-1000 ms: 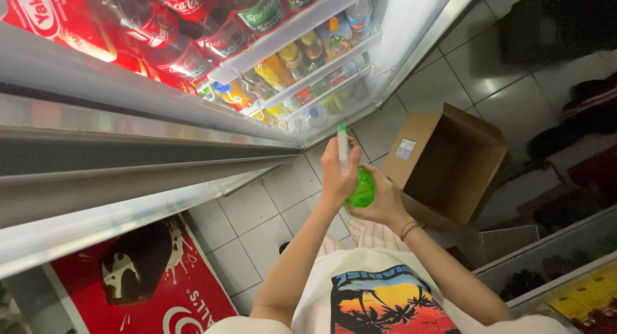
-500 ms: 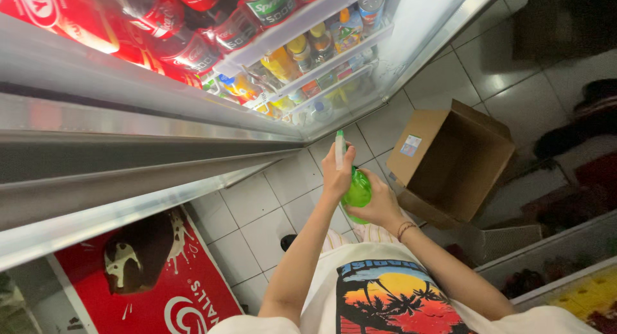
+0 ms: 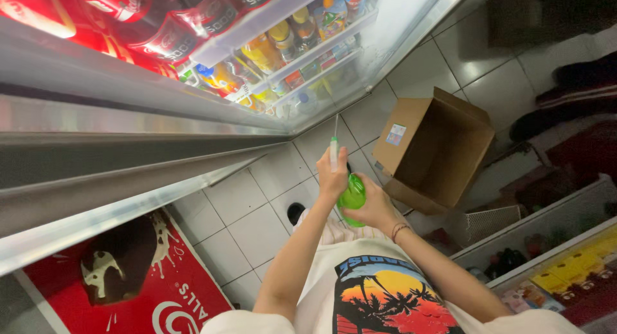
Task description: The person cleans the glass door of a commercial refrigerator using a cloth and a spray bottle. They wipe the exterior glass, spray cleaner, and wipe again, repeating the process on different sections of the door.
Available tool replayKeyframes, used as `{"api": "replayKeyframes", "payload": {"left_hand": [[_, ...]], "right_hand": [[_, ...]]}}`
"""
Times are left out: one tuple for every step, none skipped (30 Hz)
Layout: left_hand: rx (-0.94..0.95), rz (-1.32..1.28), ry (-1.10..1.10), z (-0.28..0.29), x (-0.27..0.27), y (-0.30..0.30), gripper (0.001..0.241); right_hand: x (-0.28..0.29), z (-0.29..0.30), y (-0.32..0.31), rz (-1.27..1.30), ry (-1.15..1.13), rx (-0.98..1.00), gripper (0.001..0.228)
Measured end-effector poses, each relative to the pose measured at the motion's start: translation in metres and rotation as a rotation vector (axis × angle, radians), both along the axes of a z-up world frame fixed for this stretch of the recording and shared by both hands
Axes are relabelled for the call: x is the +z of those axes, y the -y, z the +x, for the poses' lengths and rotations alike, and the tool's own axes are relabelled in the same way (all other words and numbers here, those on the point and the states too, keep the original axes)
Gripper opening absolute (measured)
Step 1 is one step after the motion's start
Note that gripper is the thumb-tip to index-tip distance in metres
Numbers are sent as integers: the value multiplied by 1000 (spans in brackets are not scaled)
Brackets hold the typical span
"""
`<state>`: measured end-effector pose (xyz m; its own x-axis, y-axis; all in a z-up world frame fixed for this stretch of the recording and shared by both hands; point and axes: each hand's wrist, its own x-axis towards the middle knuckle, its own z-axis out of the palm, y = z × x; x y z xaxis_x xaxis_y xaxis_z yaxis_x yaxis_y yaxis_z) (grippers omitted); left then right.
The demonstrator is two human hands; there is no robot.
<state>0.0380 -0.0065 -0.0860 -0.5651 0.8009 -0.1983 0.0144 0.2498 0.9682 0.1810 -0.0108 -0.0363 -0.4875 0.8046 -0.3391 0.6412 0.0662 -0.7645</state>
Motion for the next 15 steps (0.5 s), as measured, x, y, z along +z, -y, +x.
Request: {"api": "replayKeyframes", "payload": {"left_hand": [[29, 13, -12, -8, 1, 9, 38], [46, 11, -14, -16, 3, 17, 37], [60, 10, -14, -25, 4, 25, 37], [74, 9, -15, -35, 5, 33, 37], [67, 16, -30, -44, 7, 41, 37], [61, 22, -44, -53, 8, 49, 37], [48, 28, -61, -62, 10, 56, 37], [38, 12, -92, -70, 13, 63, 37], [21, -3, -128, -78, 17, 69, 36], [5, -17, -165, -84, 21, 75, 36], [-11, -13, -175, -90, 26, 81, 35], [-27, -9, -186, -94, 31, 86, 34], [-43, -6, -199, -99, 38, 92, 34], [-70, 39, -204, -105, 45, 99, 32], [-105, 90, -206, -110, 52, 105, 30]], "right_hand": [[0, -6, 4, 10, 0, 33, 89], [-1, -13, 8, 19, 0, 65, 91], [-1, -21, 14, 30, 1, 95, 92], [-2, -29, 20, 61, -30, 106, 91], [-2, -38, 28, 92, -63, 116, 91], [-2, -46, 35, 123, -95, 125, 90], [-2, -54, 44, 108, -84, 122, 90], [0, -60, 52, 92, -73, 118, 91], [2, -68, 60, 78, -67, 109, 91], [6, -74, 68, 71, -67, 92, 91], [9, -80, 77, 65, -65, 65, 91], [13, -86, 86, 58, -63, 39, 92], [17, -93, 94, 60, -55, 15, 92], [21, -99, 102, 62, -48, -9, 92], [24, -105, 110, 69, -38, -39, 92]]}}
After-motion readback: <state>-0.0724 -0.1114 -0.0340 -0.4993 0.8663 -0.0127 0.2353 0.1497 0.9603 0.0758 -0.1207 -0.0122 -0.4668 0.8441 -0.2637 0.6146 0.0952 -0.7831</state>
